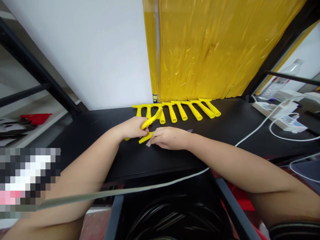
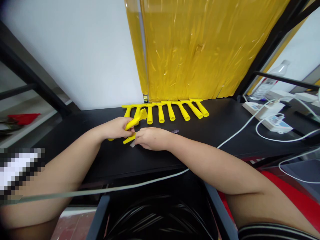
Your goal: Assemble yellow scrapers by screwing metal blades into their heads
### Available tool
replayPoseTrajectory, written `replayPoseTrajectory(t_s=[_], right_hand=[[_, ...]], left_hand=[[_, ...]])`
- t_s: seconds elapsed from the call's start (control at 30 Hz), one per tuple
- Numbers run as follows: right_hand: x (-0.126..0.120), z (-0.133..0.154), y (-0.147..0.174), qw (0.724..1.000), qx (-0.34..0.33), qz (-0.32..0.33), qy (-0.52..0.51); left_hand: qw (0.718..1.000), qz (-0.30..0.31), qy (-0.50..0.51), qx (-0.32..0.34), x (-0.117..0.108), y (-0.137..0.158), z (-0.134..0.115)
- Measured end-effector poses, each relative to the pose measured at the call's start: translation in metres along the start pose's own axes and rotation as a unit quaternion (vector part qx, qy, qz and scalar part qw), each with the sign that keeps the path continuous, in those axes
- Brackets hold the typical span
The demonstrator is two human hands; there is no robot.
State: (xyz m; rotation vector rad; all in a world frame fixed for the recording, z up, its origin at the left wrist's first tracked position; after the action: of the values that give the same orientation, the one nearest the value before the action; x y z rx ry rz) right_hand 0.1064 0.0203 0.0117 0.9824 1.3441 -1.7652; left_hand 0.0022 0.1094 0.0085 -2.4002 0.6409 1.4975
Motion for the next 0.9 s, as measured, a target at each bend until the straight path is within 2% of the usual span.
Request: replayPoseTrajectory(t_s=[0.23,0.6,0.9], right_hand=[[-0.011,-0.010,0.006,0.998,0.042,0.045,0.012],[-0.020,-0.040,0.019,0.985,0.151,0.085,-0.005],[-0.024,-0.045,0.023,0.978,0.188,0.074,-0.047]], left_hand=[[0.999,-0.021,-0.023,0.007,-0.006,0.000,-0.006],[0.998,-0.014,-0.056,0.014,-0.008,0.003,-0.010],[0.998,0.009,-0.067,0.010,-0.002,0.003,-0.011]])
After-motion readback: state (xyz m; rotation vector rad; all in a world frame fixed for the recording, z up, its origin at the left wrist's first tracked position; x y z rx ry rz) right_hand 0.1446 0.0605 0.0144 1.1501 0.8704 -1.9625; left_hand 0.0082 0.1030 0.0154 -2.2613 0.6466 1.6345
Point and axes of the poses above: each hand's wrist, its own y-axis away from the middle knuckle, its own x-axis out of the palm, z = x × y, the point moved 9 cm from there along -y, towards the middle knuckle, and after that the axes turned 5 degrees about -z, right-handed, at the moved point
